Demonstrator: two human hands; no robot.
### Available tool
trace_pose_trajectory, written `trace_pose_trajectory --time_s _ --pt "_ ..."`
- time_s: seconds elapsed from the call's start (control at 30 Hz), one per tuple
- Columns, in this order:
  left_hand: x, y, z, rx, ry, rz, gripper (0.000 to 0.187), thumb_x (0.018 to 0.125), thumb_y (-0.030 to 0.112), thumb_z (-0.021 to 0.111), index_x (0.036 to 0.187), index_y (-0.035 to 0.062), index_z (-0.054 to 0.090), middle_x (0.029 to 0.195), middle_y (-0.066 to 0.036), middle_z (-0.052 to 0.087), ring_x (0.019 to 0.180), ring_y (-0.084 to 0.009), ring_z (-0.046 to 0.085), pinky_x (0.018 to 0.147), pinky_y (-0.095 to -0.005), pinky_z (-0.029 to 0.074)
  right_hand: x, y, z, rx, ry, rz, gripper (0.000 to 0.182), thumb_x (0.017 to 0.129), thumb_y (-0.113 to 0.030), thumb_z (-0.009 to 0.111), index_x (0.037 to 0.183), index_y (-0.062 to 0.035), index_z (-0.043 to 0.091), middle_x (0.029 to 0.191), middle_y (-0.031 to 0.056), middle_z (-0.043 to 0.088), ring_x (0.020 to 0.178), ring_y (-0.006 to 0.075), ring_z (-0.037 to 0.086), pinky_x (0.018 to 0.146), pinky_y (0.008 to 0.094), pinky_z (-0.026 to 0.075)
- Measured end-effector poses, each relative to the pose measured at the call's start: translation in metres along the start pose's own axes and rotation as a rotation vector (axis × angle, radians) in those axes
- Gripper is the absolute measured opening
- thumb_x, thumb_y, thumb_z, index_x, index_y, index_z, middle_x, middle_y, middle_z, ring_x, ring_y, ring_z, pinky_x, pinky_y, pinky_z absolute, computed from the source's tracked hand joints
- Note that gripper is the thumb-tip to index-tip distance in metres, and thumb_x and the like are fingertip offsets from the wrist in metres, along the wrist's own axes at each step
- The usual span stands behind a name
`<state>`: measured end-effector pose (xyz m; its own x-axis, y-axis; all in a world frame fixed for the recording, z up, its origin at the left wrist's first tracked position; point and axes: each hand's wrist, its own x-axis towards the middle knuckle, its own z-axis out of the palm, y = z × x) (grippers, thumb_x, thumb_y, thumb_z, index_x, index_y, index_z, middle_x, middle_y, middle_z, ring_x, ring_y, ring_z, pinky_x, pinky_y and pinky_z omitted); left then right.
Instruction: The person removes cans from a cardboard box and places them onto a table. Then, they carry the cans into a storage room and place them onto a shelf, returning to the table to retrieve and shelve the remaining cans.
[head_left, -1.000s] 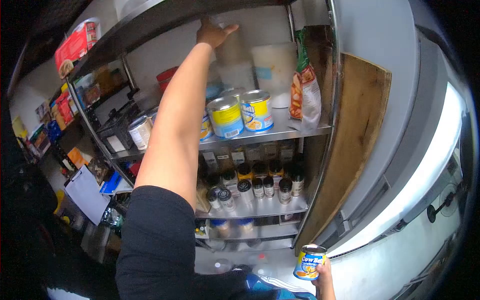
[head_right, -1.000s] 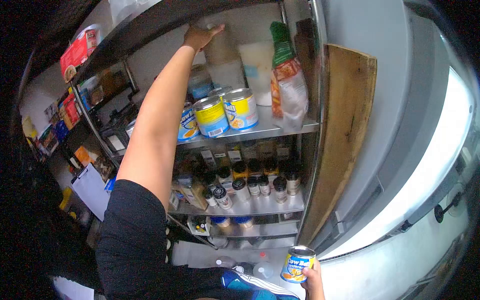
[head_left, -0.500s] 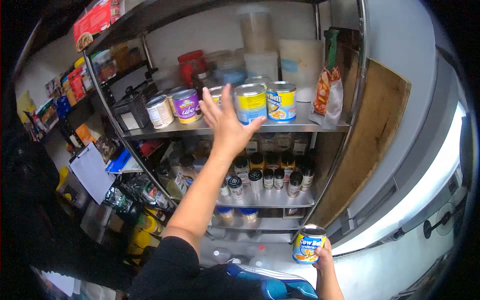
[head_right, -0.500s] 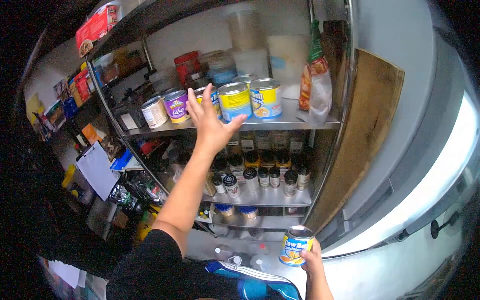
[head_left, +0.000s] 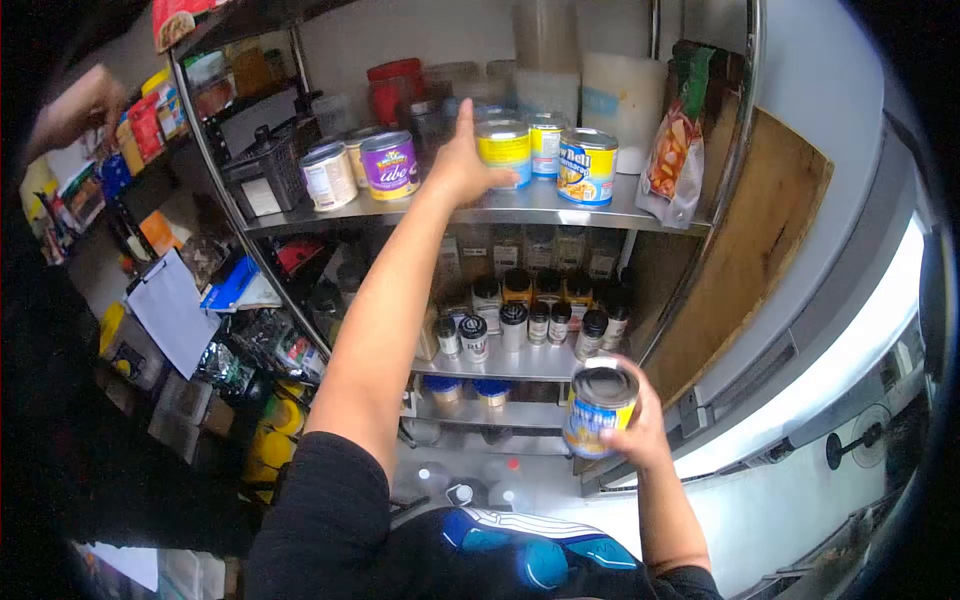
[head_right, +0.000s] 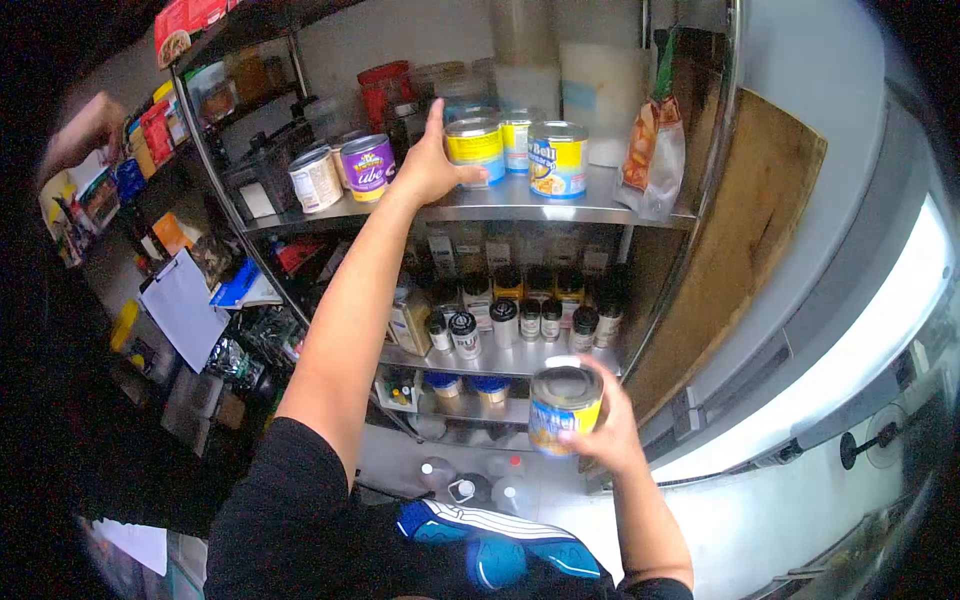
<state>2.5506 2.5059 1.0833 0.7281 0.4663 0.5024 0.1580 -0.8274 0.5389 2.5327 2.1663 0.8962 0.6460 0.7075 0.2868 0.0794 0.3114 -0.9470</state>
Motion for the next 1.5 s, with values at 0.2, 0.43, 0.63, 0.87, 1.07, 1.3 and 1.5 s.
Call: trace_pose_trajectory --time_s 0.2,0.43,0.63,0.87,1.07,1.3,1.5 --pt "-0.014 -0.027 0.009 -0.222 0.147 0.096 0.114 0.065 0.028 0.082 0.146 0.0133 0.003 0.138 -0.024 0.038 0.124 -0.0362 0.043 0.101 -0.0441 0.036 0.09 -0.065 0.044 -0.52 0.168 -0.499 0.085 0.054 -0.028 0.082 0.125 -0.0005 0.044 0.118 0.0144 0.051 0.111 0.0272 0.051 0.097 0.0362 0.039" --pt "-0.041 -0.032 0.006 -0.369 0.187 0.368 0.091 0.074 0.037 0.075 0.143 0.0144 0.02 0.137 -0.02 0.039 0.122 -0.0336 0.042 0.098 -0.048 0.038 0.202 -0.083 0.088 -0.968 0.593 -0.826 0.082 0.056 -0.039 0.082 0.122 -0.0006 0.05 0.111 0.0171 0.055 0.104 0.0352 0.048 0.09 0.0446 0.039" --pt "-0.036 -0.017 0.016 -0.061 0.364 0.297 0.094 0.064 0.042 0.079 0.139 0.0132 0.029 0.127 -0.025 0.046 0.12 -0.0384 0.044 0.098 -0.0432 0.038 0.212 -0.078 0.067 -1.219 0.773 -0.753 0.071 0.072 -0.034 0.073 0.13 -0.0035 0.043 0.126 0.0259 0.041 0.114 0.0417 0.04 0.095 0.0475 0.035" --pt "-0.037 0.003 0.021 -0.195 0.257 0.173 0.105 0.062 0.035 0.082 0.139 -0.0037 0.022 0.133 -0.029 0.04 0.12 -0.0391 0.045 0.099 -0.0409 0.039 0.228 -0.058 0.045 -1.078 0.657 -0.733 0.071 0.08 -0.024 0.068 0.137 -0.0038 0.031 0.125 0.0309 0.038 0.117 0.0451 0.038 0.1 0.0485 0.032" --pt "-0.05 -0.001 0.027 -0.023 0.36 0.275 0.091 0.069 0.033 0.077 0.135 -0.0043 0.027 0.124 -0.029 0.048 0.114 -0.0426 0.049 0.095 -0.0436 0.04 0.224 -0.05 0.05 -1.155 0.75 -0.804 0.066 0.079 -0.025 0.068 0.133 -0.0045 0.036 0.118 0.0266 0.042 0.112 0.0421 0.042 0.096 0.0462 0.035" --pt "-0.06 0.005 0.032 0.061 0.48 0.209 0.085 0.068 0.028 0.078 0.132 -0.0003 0.031 0.124 -0.03 0.041 0.113 -0.0456 0.043 0.096 -0.0475 0.036 0.223 -0.047 0.045 -1.165 0.685 -0.815 0.057 0.074 -0.031 0.073 0.117 -0.0044 0.047 0.108 0.0204 0.049 0.097 0.0396 0.052 0.084 0.0459 0.043" --pt "-0.086 -0.004 0.039 0.15 0.532 0.256 0.076 0.067 0.024 0.077 0.128 0.0076 0.035 0.128 -0.029 0.03 0.116 -0.046 0.034 0.099 -0.0503 0.031 0.226 -0.061 0.045 -1.129 0.629 -0.712 0.065 0.07 -0.036 0.076 0.115 -0.0028 0.043 0.11 0.0223 0.051 0.098 0.0423 0.054 0.081 0.0485 0.045"
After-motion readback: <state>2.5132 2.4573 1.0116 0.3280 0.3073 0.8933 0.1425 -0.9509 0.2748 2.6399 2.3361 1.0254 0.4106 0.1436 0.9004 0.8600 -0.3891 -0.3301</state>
